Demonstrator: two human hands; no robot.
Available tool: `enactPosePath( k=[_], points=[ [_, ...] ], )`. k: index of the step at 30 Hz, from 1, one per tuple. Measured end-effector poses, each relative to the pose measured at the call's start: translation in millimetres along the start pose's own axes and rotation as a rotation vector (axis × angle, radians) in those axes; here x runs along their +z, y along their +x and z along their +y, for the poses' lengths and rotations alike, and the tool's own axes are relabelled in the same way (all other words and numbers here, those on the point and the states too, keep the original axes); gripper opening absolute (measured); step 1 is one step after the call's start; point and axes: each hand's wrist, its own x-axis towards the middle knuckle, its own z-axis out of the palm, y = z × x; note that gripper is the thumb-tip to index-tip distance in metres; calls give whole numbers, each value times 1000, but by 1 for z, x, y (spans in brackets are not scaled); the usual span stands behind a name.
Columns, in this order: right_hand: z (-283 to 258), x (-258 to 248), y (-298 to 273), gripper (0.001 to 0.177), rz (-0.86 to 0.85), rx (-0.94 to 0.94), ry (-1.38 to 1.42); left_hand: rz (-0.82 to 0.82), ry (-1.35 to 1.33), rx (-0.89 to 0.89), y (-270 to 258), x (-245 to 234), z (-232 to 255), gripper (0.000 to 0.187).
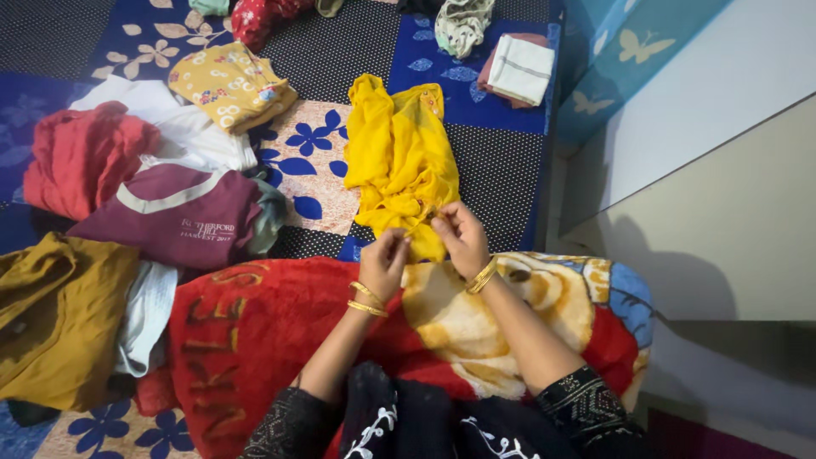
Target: The person folds a white cloth, a yellow shirt, a green patterned garment, and various other pieces of clothing by hand, placing them in a pile on a bed.
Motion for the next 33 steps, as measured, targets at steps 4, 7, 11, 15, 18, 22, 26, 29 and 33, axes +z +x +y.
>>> enactPosePath(
  k=[4,7,11,15,18,22,26,29,33],
  points=[
    [4,-7,7,12,-1,105,11,22,-211,-232,6,-6,-1,14],
    [-6,-10,5,12,-61,137,-77,-68,-299,-246,10,-14,6,22],
    [-13,-3,0,13,-180,151,-62,-143,-498,-105,13,-3,2,36],
    [-26,0,0,15,-217,144,-188,-284,-252,-383,7,-3,-10,23],
    [-38,-3,5,39,-337,-171,-402,-261,-3,-245,9,-10,-8,27],
    [-41,-24,9,21,-248,-89,-329,-418,365,56,14,-15,-12,26],
    [-49,-78,9,17,16,-18,104,-200,574,104,18,-24,-25,5],
    [-55,-96,10,15,100,-49,282,196,380,419,31,-37,-29,17],
    [-66,-99,21,11,325,-91,376,96,-705,-29,48,-33,-15,13]
  ],
)
